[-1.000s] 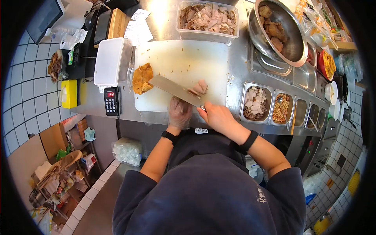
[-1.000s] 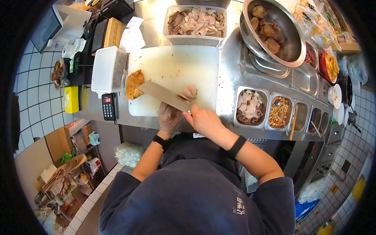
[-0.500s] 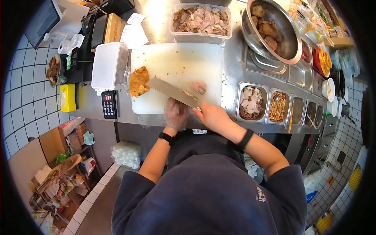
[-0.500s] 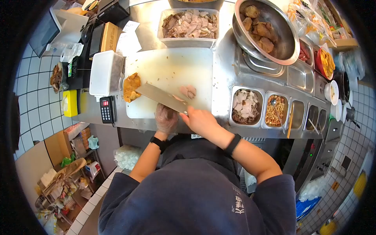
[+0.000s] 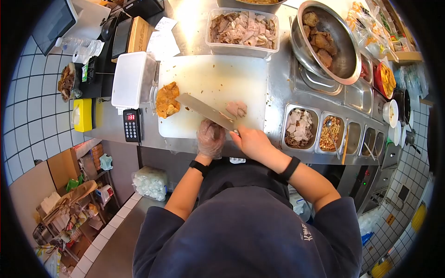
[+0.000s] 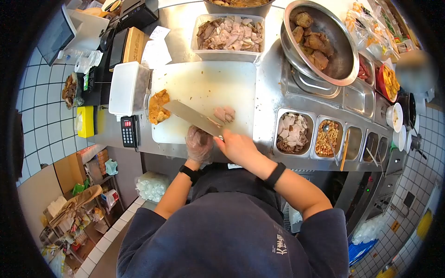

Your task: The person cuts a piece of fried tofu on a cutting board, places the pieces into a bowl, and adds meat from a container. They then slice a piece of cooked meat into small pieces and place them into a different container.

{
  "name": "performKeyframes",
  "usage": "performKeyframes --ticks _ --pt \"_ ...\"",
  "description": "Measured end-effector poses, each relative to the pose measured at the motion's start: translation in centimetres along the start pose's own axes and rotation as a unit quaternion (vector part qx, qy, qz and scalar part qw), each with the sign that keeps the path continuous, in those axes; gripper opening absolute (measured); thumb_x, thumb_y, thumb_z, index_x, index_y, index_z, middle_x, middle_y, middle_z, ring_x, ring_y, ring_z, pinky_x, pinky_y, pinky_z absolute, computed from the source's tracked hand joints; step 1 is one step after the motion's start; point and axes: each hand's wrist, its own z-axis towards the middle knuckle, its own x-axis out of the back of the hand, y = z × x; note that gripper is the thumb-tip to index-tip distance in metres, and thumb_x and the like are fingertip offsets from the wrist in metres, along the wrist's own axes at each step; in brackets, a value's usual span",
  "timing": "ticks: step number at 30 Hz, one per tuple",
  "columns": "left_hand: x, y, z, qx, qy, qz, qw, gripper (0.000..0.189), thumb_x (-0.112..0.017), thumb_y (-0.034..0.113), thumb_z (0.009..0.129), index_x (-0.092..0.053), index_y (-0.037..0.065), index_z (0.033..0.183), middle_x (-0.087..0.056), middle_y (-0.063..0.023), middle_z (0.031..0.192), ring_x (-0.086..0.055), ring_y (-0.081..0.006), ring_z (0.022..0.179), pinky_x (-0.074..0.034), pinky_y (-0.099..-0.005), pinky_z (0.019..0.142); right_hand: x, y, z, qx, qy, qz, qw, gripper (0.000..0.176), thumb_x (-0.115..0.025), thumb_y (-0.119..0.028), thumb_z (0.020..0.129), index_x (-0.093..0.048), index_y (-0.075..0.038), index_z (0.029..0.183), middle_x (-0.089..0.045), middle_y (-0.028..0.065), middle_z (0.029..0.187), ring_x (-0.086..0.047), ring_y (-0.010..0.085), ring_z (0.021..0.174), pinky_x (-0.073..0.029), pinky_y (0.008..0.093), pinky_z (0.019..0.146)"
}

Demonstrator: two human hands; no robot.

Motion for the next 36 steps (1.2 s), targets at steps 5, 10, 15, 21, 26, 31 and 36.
performKeyframes --ticks 5,10,15,21,26,31,36 --pt "0.5 0.3 0.4 -0.017 -0.025 0.004 1.0 0.023 -0.065 -0.004 0.066 -0.053 0.002 0.085 -0.057 -0.0162 0.094 -0.057 -0.0349 0.083 -0.048 -0.0406 0.068 2.1 1.4 1.9 -0.019 0.021 0.082 0.996 0.043 -0.048 -0.039 0.092 -0.055 0.001 0.08 -0.058 0.0255 0.064 -0.058 0.0446 0.064 -0.047 0.0495 0.06" --pt "0.3 0.0 0.3 -0.021 -0.017 -0.002 1.0 0.023 -0.064 -0.004 0.065 -0.052 0.003 0.083 -0.057 -0.0159 0.093 -0.057 -0.0343 0.083 -0.048 -0.04 0.068 4.8 0.6 -3.2 -0.057 -0.045 0.071 0.995 0.042 -0.048 -0.038 0.092 -0.057 0.002 0.081 -0.059 0.0249 0.065 -0.06 0.0435 0.066 -0.048 0.0496 0.062" --pt "0.3 0.2 0.2 0.018 -0.032 -0.016 0.999 0.019 -0.066 -0.001 0.067 -0.052 0.005 0.079 -0.057 -0.0145 0.093 -0.057 -0.034 0.082 -0.048 -0.0423 0.067 -0.3 0.2 -0.2 -0.006 0.005 0.01 1.0 0.042 -0.047 -0.038 0.093 -0.056 0.0 0.079 -0.06 0.0222 0.064 -0.06 0.0418 0.063 -0.048 0.0491 0.057" --pt "0.9 0.5 0.4 0.005 -0.021 0.002 1.0 0.019 -0.068 0.001 0.07 -0.054 0.004 0.083 -0.057 -0.0151 0.093 -0.057 -0.0341 0.082 -0.047 -0.0423 0.066 2.1 1.7 1.3 -0.004 0.059 0.101 0.993 0.044 -0.046 -0.038 0.093 -0.058 0.001 0.077 -0.059 0.0238 0.065 -0.059 0.0436 0.065 -0.048 0.0477 0.059" --pt "1.6 2.0 0.4 0.014 0.002 0.011 1.0 0.022 -0.069 0.002 0.072 -0.055 0.003 0.09 -0.058 -0.0154 0.093 -0.057 -0.0349 0.085 -0.048 -0.041 0.071 4.8 0.8 -2.9 -0.053 0.004 0.101 0.993 0.043 -0.047 -0.037 0.093 -0.058 0.002 0.077 -0.059 0.0247 0.066 -0.059 0.0435 0.065 -0.047 0.048 0.062" --pt "0.3 0.7 -0.1 -0.035 0.008 0.017 0.999 0.02 -0.068 0.001 0.073 -0.057 0.003 0.091 -0.058 -0.0153 0.094 -0.058 -0.0344 0.086 -0.048 -0.0408 0.072 5.1 -0.6 -4.2 -0.077 -0.02 0.086 0.993 0.043 -0.047 -0.037 0.093 -0.057 0.003 0.079 -0.058 0.0259 0.065 -0.059 0.0442 0.064 -0.047 0.0491 0.061" --pt "0.0 0.2 -0.2 -0.034 0.014 -0.004 0.999 0.024 -0.069 0.0 0.072 -0.057 0.004 0.092 -0.059 -0.0148 0.097 -0.058 -0.0347 0.088 -0.049 -0.0422 0.074 5.1 -0.9 -4.2 -0.076 -0.043 0.064 0.994 0.043 -0.046 -0.036 0.094 -0.056 0.004 0.079 -0.058 0.0264 0.063 -0.058 0.0452 0.063 -0.047 0.0504 0.061"
